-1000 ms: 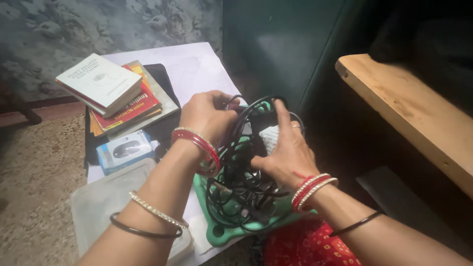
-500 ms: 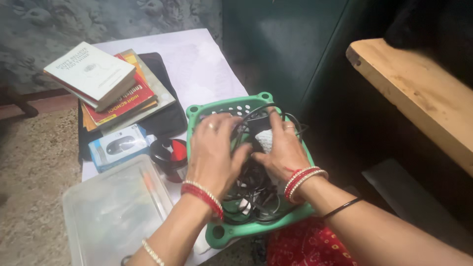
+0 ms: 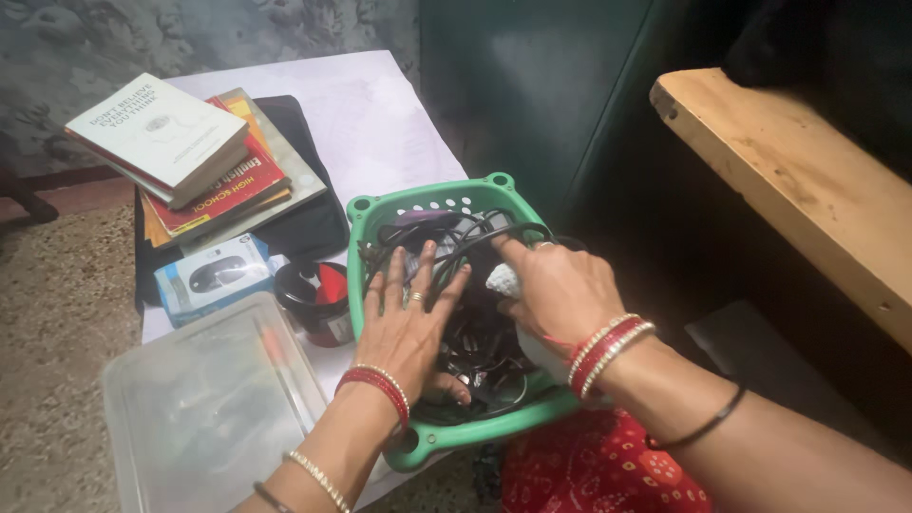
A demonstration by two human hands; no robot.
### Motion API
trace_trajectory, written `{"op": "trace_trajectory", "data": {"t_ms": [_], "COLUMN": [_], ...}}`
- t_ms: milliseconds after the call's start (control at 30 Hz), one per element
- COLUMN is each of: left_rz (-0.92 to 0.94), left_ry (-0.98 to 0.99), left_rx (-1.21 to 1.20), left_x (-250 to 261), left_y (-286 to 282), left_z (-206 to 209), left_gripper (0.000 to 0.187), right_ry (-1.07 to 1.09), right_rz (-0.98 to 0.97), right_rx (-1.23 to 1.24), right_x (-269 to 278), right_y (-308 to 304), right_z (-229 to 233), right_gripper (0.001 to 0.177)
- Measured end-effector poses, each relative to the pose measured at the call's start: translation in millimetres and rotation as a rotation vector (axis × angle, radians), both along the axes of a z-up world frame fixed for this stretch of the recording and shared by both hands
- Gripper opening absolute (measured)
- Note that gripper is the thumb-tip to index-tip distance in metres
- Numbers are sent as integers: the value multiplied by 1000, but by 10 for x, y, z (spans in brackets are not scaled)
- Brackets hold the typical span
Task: The person sorts tangled cables and electronic accessories from a green basket into a clear plastic container, then wipes a computer keyboard with a white cloth. They handle power adapters, USB cables, and a small jar, placing items into the container and closing the lid before moving to the desk to clean the keyboard.
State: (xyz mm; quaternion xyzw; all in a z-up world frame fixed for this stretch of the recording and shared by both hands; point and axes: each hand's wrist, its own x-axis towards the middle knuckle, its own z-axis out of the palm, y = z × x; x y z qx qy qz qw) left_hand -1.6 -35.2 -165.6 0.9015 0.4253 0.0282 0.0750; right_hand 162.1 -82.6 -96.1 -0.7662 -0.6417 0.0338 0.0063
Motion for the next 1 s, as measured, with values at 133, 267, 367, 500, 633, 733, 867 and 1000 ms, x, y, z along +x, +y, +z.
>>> {"op": "trace_trajectory", "data": {"t_ms": [133, 267, 367, 500, 633, 733, 867, 1000], "left_rz": [30, 73, 74, 82, 92, 79, -33, -13], "left_ry": [-3, -343, -461, -484, -436, -442, -461, -468], "left_rx": [-33, -59, -7, 25, 109, 97, 233, 185], "left_x": [19, -30, -47, -33, -22, -35, -49, -55], "left_y": [81, 169, 207, 235, 216, 195, 160, 162], "left_z": [-141, -345, -480, -571, -581, -561, -539, -530], "left_gripper": [133, 103, 92, 89, 96, 99, 78, 78], "right_ry": [85, 234, 299, 347, 110, 5, -93, -85], "right_rz": [146, 153, 127, 262, 391, 449, 501, 474], "right_rx": [222, 327, 264, 86, -296, -318, -440, -533], "right_x": [45, 57, 78, 50, 101, 146, 130, 93], "right_y": [-63, -93, -105, -174, -235, -206, -101, -73], "right_z": [-4, -63, -80, -163, -327, -466, -560, -526], "right_gripper": [34, 36, 31, 36, 33, 35, 39, 25]}}
